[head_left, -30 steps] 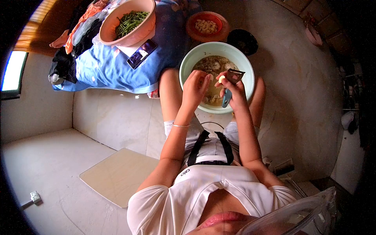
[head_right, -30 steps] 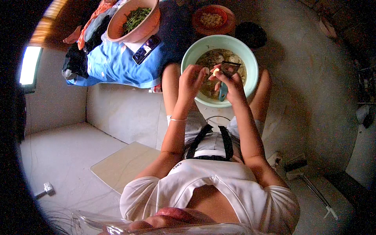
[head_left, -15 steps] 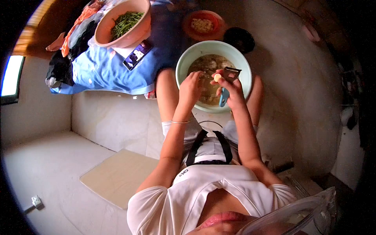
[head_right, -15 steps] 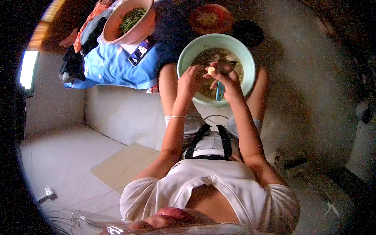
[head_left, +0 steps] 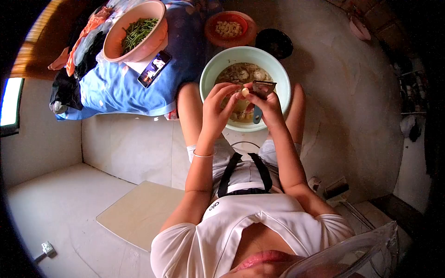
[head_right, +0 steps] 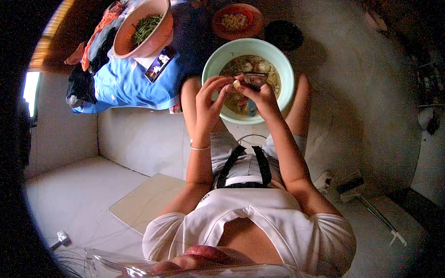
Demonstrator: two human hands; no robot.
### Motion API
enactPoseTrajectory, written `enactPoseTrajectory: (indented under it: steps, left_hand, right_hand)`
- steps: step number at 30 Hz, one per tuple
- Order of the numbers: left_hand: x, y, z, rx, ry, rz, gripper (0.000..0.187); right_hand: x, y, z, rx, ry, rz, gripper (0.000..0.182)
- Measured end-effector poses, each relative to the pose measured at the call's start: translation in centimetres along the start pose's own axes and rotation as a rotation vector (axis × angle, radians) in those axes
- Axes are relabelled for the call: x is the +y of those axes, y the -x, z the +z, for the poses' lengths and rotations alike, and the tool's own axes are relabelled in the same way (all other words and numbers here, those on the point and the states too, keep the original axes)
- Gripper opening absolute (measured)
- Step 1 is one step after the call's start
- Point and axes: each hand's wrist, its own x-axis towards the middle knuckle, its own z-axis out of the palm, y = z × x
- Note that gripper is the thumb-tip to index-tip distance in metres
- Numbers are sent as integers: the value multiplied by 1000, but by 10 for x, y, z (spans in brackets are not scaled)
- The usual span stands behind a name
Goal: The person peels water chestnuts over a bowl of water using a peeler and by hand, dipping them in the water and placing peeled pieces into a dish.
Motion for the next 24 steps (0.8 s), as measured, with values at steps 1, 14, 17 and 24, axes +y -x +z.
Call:
enactPoseTrajectory:
  steps: [1,14,17,24]
  left_hand:
    - [3,0,0,4,-24,9,15]
    - [-1,2,-6,-26,-243,156,21]
    - [-3,2,-7,-11,-323,231,20]
    - [-3,0,-6,27,-339,294,14]
  right_hand:
    - [1,0,-1,-16,38,-12,25]
    - [4,0,-6,-23,254,10,26]
    - [2,0,-5,-34,253,-1,26]
    - [-1,0,-2,-65,239,7,25]
